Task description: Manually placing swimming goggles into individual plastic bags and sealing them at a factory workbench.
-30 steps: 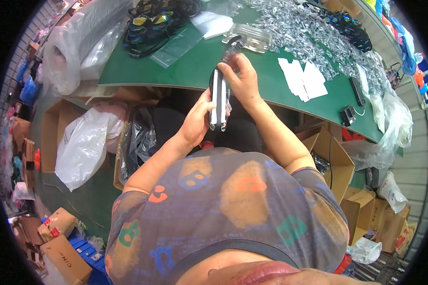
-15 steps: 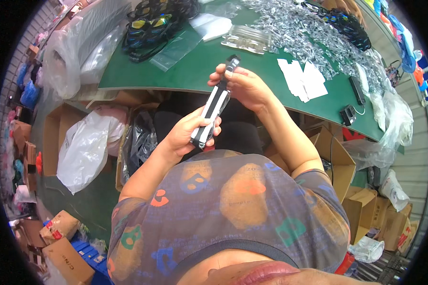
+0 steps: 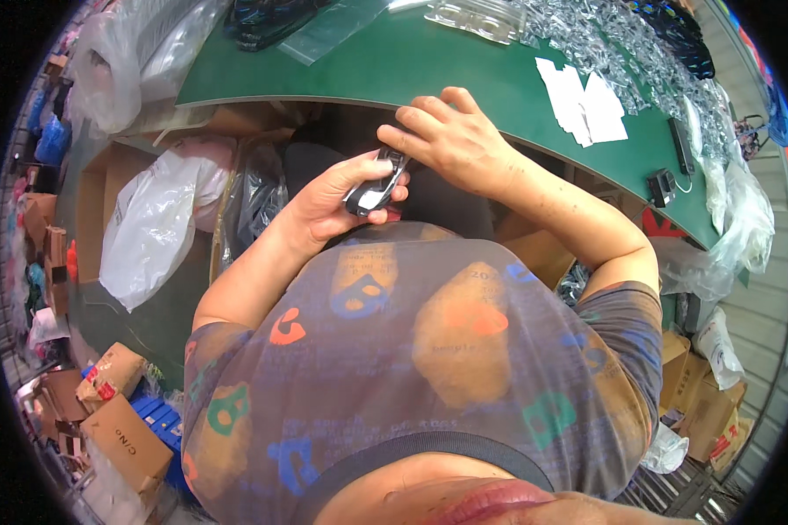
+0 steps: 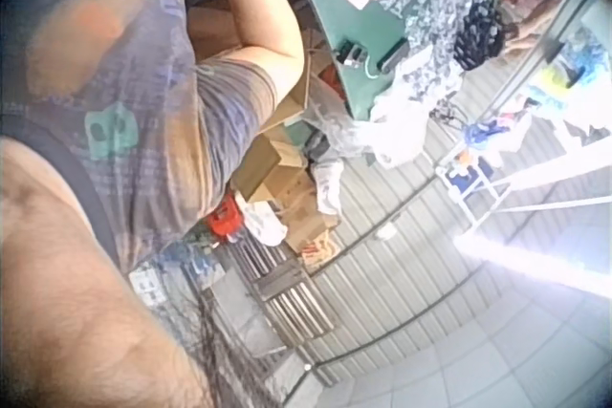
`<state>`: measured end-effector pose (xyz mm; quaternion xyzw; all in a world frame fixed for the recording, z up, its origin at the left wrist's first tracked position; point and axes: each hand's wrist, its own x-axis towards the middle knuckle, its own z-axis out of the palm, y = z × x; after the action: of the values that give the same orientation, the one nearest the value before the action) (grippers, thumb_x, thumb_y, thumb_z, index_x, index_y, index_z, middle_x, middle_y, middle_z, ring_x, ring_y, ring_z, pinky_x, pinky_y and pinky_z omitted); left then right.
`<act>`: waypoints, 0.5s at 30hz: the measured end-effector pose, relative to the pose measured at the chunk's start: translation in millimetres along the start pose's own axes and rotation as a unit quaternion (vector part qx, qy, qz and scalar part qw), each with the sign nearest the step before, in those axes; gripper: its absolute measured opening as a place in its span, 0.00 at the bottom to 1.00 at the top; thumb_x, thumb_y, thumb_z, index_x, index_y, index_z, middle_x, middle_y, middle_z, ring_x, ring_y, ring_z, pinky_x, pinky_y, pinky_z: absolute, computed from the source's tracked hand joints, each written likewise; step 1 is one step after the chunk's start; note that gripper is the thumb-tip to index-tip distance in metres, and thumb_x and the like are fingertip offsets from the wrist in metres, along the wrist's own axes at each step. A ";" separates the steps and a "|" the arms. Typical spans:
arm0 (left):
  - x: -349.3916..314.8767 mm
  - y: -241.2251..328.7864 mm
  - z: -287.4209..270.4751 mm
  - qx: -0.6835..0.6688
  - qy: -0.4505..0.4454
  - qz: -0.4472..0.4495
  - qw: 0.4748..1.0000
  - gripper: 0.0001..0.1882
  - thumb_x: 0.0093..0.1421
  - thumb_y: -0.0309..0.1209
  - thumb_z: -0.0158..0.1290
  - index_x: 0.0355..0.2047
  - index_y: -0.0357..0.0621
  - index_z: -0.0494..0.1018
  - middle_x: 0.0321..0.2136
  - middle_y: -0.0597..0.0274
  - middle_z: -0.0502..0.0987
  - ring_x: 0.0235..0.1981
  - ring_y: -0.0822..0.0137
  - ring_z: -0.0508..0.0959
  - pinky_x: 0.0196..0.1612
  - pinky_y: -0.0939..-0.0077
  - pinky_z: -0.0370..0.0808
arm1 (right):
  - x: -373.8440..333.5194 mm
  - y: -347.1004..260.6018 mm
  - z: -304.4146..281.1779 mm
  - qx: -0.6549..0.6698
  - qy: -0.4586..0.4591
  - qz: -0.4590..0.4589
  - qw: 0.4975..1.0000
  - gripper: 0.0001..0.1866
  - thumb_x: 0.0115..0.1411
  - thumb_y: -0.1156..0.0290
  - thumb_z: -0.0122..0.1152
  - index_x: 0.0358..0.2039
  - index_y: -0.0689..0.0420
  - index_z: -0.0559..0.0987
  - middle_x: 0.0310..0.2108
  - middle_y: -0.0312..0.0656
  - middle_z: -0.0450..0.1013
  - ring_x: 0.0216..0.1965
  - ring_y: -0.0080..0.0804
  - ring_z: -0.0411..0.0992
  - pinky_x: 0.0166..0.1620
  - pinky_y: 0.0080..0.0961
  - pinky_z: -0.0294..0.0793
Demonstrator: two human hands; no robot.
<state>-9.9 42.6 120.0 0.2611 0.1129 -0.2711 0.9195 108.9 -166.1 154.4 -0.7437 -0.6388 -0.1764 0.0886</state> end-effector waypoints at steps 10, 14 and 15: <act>-4.7 7.9 -23.3 -0.011 -0.007 -0.027 1.000 0.18 0.67 0.26 0.53 0.56 0.36 0.66 0.43 0.51 0.76 0.39 0.64 0.80 0.25 0.76 0.84 | 10.8 43.6 -41.7 0.171 -0.058 0.001 0.984 0.38 0.51 0.70 0.72 0.64 0.56 0.71 0.68 0.47 0.66 0.69 0.48 0.63 0.69 0.47 0.63; 7.0 -3.3 -33.5 0.040 -0.071 -0.109 0.991 0.17 0.70 0.33 0.45 0.51 0.33 0.73 0.41 0.46 0.80 0.37 0.54 0.86 0.23 0.69 0.87 | 5.2 -14.6 0.6 0.150 -0.062 -0.056 0.985 0.34 0.51 0.68 0.71 0.60 0.58 0.73 0.64 0.51 0.68 0.70 0.45 0.63 0.73 0.51 0.57; 5.6 -4.9 -26.5 0.020 -0.047 -0.105 0.993 0.20 0.71 0.36 0.42 0.50 0.31 0.73 0.40 0.45 0.81 0.35 0.53 0.86 0.24 0.69 0.87 | 2.4 -15.6 8.5 0.190 -0.042 -0.036 0.980 0.30 0.53 0.67 0.69 0.56 0.60 0.74 0.55 0.50 0.74 0.63 0.47 0.70 0.71 0.51 0.61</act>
<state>-9.7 51.0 93.8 0.2530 0.0910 -0.3798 0.8851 95.1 -158.2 146.0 -0.6965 -0.6903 -0.0231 0.1946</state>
